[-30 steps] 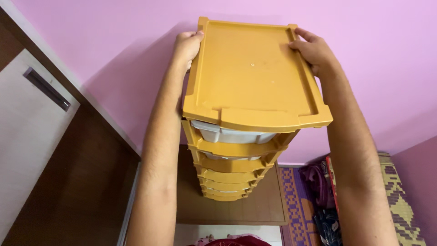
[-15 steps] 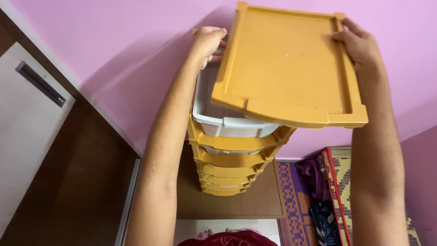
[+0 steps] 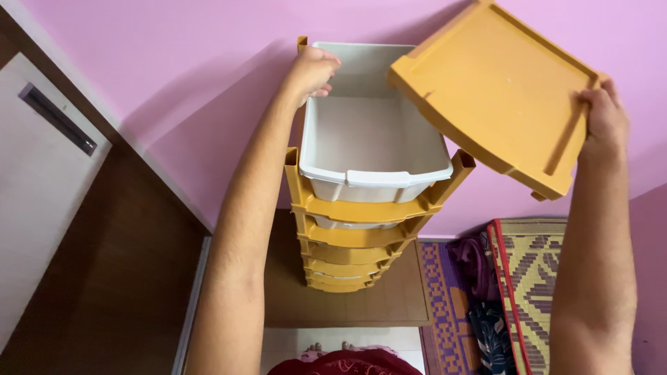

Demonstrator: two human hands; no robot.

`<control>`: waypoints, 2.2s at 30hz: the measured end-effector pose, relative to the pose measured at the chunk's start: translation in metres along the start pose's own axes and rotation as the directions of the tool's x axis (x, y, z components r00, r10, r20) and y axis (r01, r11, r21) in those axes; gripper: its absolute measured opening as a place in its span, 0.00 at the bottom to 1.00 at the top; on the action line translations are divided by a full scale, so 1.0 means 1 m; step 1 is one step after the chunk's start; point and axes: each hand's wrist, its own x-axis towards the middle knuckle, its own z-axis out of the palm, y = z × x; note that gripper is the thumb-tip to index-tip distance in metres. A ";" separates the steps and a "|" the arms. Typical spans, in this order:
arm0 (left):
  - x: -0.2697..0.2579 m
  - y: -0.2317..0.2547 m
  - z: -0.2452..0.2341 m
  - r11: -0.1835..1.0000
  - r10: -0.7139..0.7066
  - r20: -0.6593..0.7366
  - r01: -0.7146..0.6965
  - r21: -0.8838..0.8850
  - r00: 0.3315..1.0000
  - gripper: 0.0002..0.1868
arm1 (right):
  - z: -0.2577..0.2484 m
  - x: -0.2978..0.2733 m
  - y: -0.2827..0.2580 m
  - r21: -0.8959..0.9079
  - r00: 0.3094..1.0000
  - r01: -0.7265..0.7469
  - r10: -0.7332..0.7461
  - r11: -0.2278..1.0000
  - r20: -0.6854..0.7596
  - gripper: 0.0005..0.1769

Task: The person disassembles a yellow plastic drawer unit by removing the lid, pulling out white drawer bins, and detaching the yellow frame pieces. The parts are placed on a nearby stool and the floor.

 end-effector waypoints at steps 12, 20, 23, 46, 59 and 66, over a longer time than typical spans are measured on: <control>-0.012 -0.007 -0.005 0.988 0.095 -0.040 -0.099 -0.121 0.995 0.14 | -0.092 -0.060 0.027 0.097 0.950 0.033 -0.001 0.995 -0.314 0.11; -0.013 -0.013 -0.004 0.980 0.117 -0.040 -0.122 -0.160 0.992 0.15 | -0.112 -0.138 0.053 0.101 0.758 -0.045 0.100 0.994 -0.645 0.19; -0.013 -0.017 -0.004 0.976 0.151 -0.038 -0.155 -0.155 0.988 0.16 | -0.132 -0.168 0.072 0.069 0.636 -0.022 0.067 0.997 -0.769 0.22; -0.040 -0.019 -0.009 0.959 0.232 -0.110 -0.246 -0.137 0.966 0.18 | -0.166 -0.421 0.222 -0.261 0.004 -0.372 -0.280 0.891 -0.960 0.39; -0.044 -0.023 -0.016 0.948 0.272 -0.103 -0.285 -0.139 0.957 0.18 | -0.139 -0.383 0.188 -0.635 0.831 -0.388 -0.045 0.668 -0.555 0.56; -0.054 -0.021 -0.020 0.949 0.221 -0.140 -0.246 -0.197 0.965 0.18 | -0.116 -0.340 0.248 -0.723 0.786 -0.618 0.265 0.308 -0.559 0.64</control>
